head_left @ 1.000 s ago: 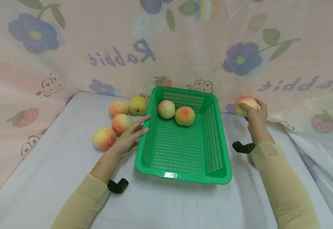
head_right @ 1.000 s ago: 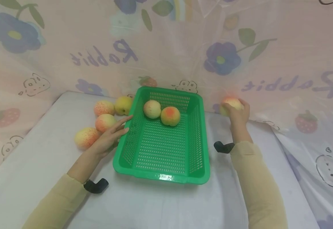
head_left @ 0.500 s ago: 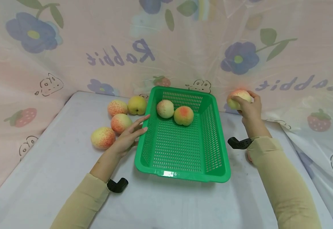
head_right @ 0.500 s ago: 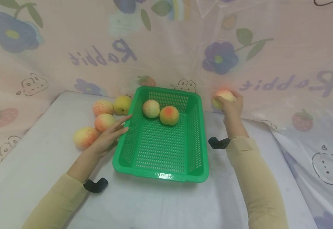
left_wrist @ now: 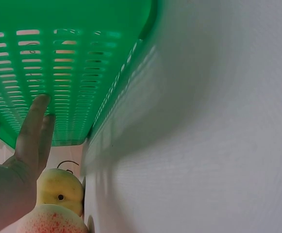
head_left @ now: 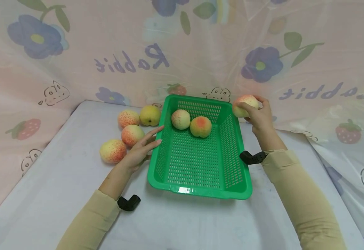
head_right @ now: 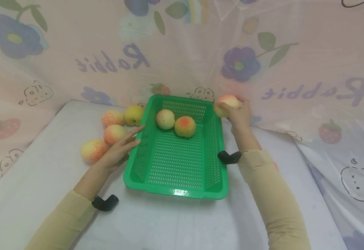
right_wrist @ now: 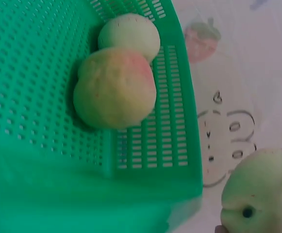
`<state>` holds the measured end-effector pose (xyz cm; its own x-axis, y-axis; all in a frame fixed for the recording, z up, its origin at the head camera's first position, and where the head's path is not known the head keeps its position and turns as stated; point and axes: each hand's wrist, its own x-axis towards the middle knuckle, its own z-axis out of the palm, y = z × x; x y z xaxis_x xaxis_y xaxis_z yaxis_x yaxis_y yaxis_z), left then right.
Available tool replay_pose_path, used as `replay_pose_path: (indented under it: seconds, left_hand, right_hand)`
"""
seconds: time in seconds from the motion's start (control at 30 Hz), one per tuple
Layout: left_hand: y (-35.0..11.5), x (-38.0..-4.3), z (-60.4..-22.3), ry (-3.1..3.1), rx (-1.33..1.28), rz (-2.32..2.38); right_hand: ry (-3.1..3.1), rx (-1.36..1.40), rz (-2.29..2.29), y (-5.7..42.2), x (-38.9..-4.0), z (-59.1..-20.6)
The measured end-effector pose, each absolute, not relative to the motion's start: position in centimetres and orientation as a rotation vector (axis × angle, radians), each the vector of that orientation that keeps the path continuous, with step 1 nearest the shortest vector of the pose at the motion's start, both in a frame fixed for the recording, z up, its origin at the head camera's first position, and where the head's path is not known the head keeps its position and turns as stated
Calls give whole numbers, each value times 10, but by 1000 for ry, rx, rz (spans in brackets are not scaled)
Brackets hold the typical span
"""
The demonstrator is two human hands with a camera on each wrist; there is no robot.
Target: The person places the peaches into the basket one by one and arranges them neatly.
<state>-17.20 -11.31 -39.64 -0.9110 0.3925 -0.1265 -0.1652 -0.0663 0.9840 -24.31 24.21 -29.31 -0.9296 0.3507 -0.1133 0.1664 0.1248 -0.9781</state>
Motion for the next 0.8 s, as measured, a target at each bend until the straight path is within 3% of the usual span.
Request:
replay_pose_path:
  seconds: [0.8]
  left_hand:
    - [-113, -172, -397, 1830, 250, 2046]
  right_hand:
    - [-2416, -440, 1906, 187, -258, -313]
